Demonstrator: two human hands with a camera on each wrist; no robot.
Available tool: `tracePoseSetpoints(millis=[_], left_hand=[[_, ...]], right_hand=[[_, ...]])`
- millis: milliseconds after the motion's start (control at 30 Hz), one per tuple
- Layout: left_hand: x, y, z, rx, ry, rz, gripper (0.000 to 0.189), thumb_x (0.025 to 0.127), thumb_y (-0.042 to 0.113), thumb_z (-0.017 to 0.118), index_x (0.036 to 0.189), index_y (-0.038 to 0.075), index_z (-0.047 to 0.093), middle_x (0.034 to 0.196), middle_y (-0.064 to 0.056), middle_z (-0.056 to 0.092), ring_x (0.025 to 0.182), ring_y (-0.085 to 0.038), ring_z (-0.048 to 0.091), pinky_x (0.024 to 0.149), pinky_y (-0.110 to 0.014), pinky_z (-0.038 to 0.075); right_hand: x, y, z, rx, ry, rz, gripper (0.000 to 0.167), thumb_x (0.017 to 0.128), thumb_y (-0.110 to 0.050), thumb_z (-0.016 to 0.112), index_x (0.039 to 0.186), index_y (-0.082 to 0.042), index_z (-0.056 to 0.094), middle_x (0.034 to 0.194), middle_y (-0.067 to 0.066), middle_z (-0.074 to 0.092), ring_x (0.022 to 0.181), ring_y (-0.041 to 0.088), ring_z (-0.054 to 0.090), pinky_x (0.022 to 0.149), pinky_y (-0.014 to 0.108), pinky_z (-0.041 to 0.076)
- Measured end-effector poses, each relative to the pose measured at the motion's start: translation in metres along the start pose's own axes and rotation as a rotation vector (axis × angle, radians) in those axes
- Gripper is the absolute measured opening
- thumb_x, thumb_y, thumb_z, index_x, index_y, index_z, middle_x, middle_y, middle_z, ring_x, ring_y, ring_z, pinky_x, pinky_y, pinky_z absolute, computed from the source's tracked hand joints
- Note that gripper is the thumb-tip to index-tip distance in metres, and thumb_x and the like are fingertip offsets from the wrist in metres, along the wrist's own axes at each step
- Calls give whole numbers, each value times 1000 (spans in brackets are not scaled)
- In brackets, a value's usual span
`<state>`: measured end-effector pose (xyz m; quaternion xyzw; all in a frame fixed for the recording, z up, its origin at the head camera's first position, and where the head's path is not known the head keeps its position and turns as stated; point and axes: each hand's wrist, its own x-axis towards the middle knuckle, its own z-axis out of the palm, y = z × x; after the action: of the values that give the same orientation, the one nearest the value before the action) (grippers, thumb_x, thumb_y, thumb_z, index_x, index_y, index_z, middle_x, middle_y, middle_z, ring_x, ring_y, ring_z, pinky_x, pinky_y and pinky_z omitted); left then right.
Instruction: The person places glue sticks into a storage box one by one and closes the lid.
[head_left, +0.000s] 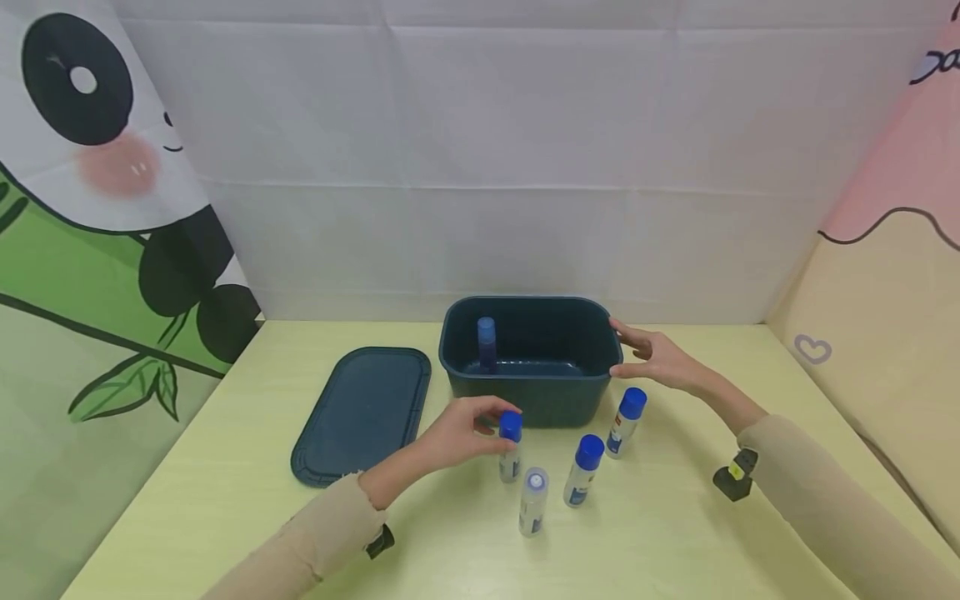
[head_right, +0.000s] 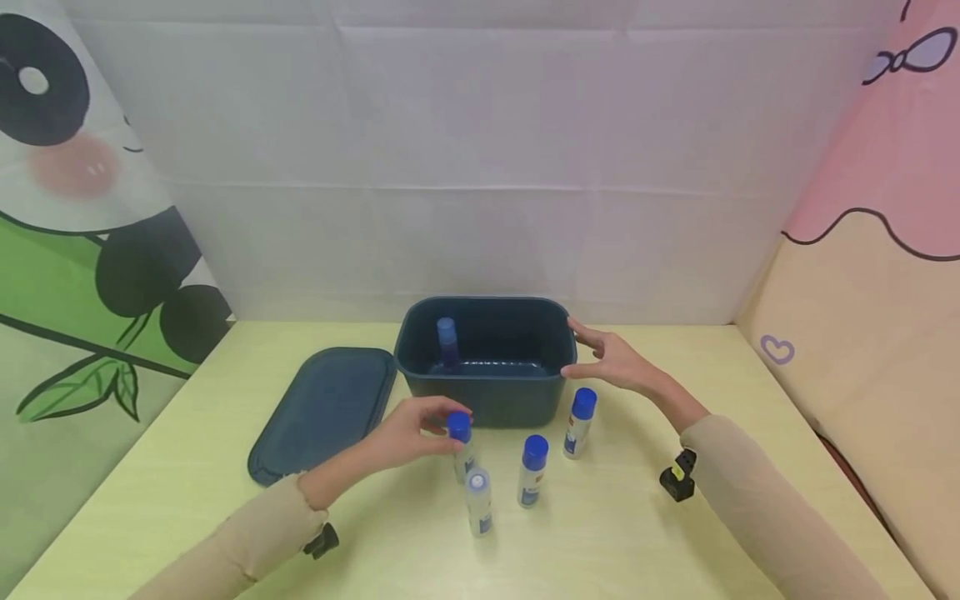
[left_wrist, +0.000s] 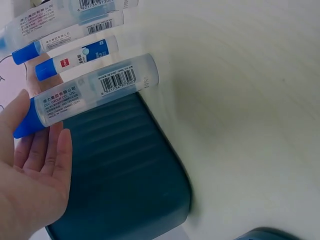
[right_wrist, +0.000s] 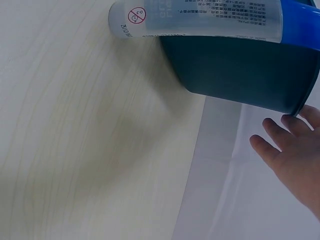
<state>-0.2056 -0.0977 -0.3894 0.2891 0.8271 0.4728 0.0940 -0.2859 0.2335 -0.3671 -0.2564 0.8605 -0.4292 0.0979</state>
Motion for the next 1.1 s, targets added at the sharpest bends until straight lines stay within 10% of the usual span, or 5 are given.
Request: tracePoseSetpoints(millis=[400, 900, 1100], left_hand=[[2, 1, -11, -64, 29, 38, 36, 75, 14, 74, 108, 3, 63, 94, -6, 64, 85, -14, 59, 73, -23, 52], [32, 77, -84, -5, 190, 150, 31, 79, 9, 70, 107, 1, 62, 90, -11, 63, 82, -19, 59, 70, -31, 52], [46, 85, -96, -8, 281, 169, 30, 79, 10, 70, 106, 0, 61, 92, -12, 64, 82, -20, 59, 72, -31, 52]], right_hand=[[2, -2, 1, -23, -2, 19, 81, 84, -25, 64, 145, -3, 14, 147, 22, 16, 131, 43, 21, 103, 55, 23], [0, -1, -1, -20, -3, 26, 81, 85, -23, 64, 145, -4, 14, 148, 21, 16, 132, 43, 20, 103, 55, 23], [1, -1, -1, -17, -1, 22, 80, 85, -23, 64, 145, -3, 14, 148, 22, 16, 132, 43, 20, 103, 54, 23]])
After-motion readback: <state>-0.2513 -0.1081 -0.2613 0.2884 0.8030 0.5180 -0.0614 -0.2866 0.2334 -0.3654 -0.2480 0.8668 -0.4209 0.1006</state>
